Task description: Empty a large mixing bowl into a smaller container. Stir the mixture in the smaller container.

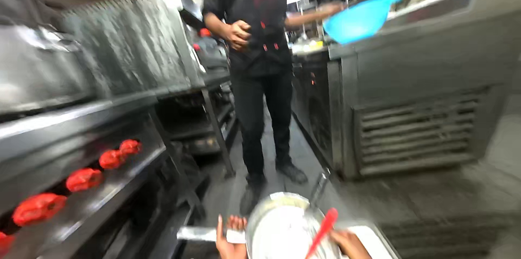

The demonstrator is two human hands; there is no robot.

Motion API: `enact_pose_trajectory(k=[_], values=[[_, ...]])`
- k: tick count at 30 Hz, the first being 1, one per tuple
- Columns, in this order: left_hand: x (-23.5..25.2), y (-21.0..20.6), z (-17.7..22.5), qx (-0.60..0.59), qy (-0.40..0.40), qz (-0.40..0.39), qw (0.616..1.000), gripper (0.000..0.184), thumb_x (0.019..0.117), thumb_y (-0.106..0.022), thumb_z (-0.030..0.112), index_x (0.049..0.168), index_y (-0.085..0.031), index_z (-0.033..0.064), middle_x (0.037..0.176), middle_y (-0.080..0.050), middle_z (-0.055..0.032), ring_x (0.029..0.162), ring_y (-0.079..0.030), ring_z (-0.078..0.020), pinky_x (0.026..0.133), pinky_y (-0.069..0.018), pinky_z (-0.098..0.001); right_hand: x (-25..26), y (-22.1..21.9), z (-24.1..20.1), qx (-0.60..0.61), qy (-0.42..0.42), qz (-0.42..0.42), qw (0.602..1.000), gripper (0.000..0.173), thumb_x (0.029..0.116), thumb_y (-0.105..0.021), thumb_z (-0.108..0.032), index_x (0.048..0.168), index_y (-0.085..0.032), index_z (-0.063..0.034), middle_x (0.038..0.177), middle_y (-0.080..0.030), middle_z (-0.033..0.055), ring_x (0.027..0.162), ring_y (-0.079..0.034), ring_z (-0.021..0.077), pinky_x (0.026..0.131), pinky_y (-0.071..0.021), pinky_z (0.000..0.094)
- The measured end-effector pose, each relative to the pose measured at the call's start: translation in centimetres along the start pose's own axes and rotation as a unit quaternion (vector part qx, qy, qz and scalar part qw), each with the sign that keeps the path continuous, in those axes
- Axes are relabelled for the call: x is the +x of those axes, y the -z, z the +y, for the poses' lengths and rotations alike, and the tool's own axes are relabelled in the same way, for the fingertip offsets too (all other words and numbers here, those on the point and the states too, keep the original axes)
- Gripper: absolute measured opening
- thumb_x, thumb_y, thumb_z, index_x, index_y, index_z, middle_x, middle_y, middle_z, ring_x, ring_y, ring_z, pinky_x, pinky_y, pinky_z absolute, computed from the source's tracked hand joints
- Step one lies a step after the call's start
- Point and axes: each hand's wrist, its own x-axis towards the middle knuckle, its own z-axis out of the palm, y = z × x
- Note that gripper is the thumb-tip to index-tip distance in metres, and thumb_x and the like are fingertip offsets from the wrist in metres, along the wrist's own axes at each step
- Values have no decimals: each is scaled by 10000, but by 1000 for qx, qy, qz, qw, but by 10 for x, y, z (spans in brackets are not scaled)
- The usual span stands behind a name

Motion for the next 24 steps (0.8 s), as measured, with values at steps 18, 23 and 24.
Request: enact_pose_trajectory(k=[18,23,24], values=[[-7,5,-17,-121,13,-24,992,716,1086,-192,544,498,-381,181,407,-362,70,343,-376,-70,407,-360,-221,17,29,-11,-83,74,-90,990,345,983,-520,-157,639,-494,-157,605,-512,-56,578,-501,46,597,-445,248],[-9,1,-22,-119,7,-17,993,708,1086,-197,535,502,-384,182,408,-355,65,342,-364,-81,403,-351,-233,9,33,-20,-147,51,-126,980,233,1009,-566,-293,892,-564,-91,762,-555,-8,688,-552,61,683,-492,262],[-9,0,-22,-119,13,-15,993,709,1085,-193,540,502,-387,186,409,-355,66,344,-363,-79,405,-352,-233,1,29,-24,-160,48,-116,979,231,1013,-583,-300,950,-582,-78,791,-555,5,705,-544,66,688,-485,262]])
